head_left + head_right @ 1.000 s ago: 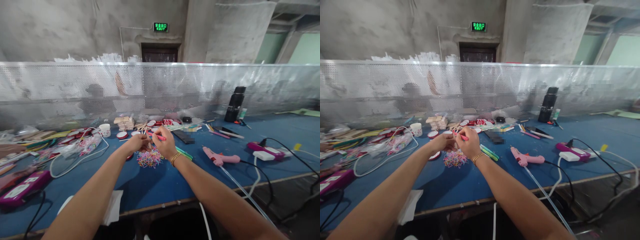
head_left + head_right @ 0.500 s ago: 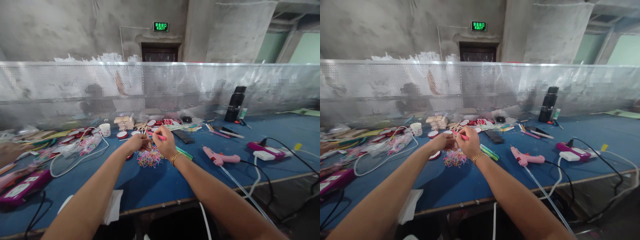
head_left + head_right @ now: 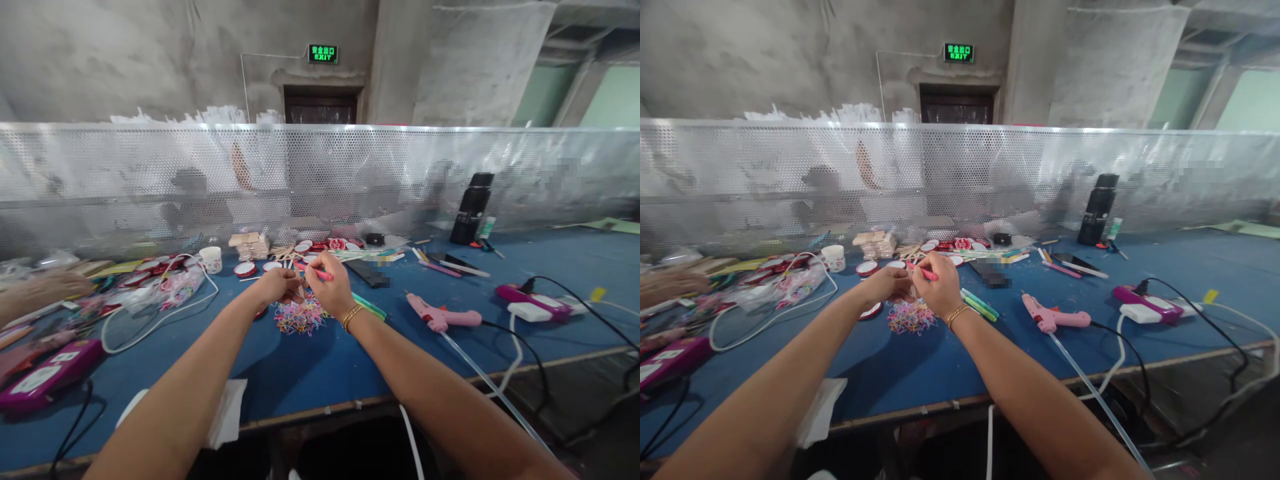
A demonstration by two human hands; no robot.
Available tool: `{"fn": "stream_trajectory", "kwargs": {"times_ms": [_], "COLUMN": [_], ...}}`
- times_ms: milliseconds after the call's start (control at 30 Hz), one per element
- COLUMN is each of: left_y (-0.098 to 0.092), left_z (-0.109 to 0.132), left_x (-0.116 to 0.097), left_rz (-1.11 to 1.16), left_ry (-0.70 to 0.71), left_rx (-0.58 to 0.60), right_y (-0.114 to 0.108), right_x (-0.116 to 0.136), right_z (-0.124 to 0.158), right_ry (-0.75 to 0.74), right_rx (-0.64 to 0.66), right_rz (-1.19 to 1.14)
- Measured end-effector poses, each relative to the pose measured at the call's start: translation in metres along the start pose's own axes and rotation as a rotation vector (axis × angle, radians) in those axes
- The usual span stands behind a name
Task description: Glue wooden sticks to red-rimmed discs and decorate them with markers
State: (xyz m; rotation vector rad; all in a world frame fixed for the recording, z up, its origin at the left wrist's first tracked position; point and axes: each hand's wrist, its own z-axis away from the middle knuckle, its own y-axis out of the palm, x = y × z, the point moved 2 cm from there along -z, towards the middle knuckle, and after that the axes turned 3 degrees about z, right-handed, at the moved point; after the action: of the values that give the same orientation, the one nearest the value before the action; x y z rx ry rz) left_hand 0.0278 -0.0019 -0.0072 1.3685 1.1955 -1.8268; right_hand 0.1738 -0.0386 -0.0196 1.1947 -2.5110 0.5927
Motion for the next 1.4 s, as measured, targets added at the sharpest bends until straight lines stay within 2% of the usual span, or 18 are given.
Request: {"fn": "stream_trajectory", "kwargs": {"times_ms": [1400], "left_y": [-0.0023], "left_z": [-0.0030], "left_x": [0.0014], "left_rz": [0.022], "left_ry": [0.008], "left_rx": [0.013], "right_y": [-0.0012], "right_x": [-0.0024], "right_z": [0.0000], "right_ry": [0.014], "right_rx": [-0.018], "right_rz": [0.037]}}
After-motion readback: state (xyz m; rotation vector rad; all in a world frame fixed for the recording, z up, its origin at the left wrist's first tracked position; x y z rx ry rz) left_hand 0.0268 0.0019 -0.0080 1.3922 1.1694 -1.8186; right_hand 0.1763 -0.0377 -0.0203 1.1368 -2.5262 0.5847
